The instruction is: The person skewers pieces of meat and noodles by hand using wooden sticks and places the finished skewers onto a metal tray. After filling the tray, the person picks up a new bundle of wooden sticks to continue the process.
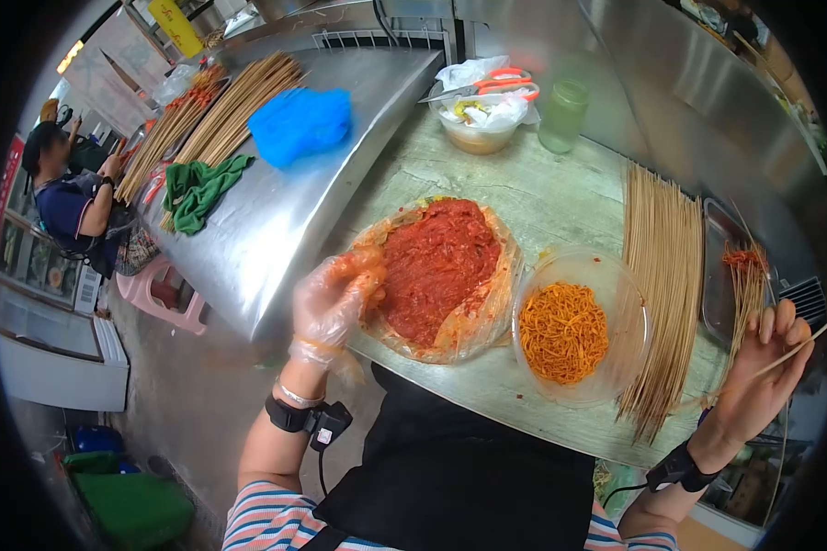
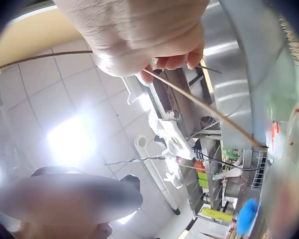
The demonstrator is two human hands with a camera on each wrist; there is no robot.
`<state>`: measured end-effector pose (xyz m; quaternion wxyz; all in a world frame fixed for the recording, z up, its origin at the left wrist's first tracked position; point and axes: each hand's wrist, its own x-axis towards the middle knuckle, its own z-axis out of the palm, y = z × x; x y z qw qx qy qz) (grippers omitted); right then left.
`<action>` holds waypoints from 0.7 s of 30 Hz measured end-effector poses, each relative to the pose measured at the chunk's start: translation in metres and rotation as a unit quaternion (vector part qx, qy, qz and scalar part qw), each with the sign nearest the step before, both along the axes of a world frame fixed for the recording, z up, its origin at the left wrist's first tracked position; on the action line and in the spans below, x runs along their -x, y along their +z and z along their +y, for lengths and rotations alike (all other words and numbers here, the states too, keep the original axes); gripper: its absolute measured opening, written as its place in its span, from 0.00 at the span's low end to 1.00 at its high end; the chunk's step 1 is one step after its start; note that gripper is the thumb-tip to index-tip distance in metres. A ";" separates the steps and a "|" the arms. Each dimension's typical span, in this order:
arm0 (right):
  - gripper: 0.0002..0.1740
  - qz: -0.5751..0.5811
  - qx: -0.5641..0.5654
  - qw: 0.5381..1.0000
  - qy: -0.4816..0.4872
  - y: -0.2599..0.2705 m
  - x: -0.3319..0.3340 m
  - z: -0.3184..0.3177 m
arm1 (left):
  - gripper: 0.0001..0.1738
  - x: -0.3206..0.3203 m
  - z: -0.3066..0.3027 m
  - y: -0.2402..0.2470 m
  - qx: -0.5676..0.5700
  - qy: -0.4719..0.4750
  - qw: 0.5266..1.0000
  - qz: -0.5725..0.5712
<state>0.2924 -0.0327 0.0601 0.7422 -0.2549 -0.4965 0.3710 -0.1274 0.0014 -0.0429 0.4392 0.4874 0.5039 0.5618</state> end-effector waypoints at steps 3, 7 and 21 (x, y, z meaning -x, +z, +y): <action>0.12 -0.016 0.020 0.991 -0.129 0.003 0.012 0.009 | 0.11 0.004 0.003 0.001 0.010 -0.003 0.990 0.137; 0.13 -0.026 0.006 0.993 -0.112 -0.002 -0.018 0.004 | 0.09 0.015 0.005 -0.005 0.012 -0.036 0.958 0.285; 0.14 0.012 0.013 0.992 -0.127 -0.020 -0.004 -0.005 | 0.08 -0.016 0.018 0.012 -0.047 -0.114 0.716 0.687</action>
